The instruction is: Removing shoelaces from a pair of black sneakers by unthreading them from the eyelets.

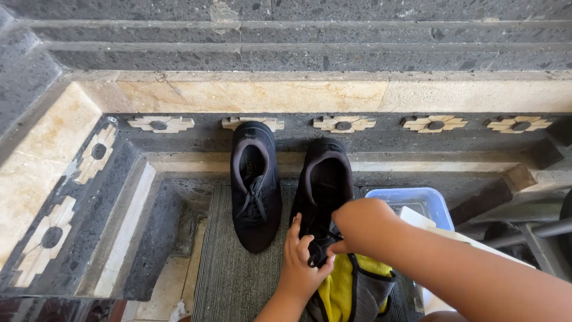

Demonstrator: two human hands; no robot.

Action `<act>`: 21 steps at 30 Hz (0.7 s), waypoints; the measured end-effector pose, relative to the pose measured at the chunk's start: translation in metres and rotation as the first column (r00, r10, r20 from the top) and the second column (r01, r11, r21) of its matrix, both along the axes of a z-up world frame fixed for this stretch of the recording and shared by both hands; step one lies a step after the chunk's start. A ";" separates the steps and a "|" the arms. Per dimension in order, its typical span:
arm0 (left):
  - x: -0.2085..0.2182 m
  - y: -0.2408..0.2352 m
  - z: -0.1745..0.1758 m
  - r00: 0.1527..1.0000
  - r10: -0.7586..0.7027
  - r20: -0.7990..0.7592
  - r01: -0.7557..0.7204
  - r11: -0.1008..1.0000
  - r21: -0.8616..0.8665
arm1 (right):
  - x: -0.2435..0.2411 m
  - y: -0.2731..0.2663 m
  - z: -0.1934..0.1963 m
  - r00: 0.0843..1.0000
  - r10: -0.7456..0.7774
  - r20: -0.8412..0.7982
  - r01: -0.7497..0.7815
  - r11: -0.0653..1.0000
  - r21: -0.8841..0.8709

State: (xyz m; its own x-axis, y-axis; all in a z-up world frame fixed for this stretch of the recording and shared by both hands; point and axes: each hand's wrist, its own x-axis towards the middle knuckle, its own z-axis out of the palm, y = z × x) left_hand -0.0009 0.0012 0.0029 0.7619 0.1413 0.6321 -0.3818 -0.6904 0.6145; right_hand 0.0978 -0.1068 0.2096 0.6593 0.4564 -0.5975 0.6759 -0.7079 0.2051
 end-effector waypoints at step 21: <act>0.009 0.005 -0.011 0.999 0.026 -0.019 -0.026 1.000 -0.008 | 0.029 -0.007 -0.051 0.764 -0.324 -0.558 0.617 0.622 0.483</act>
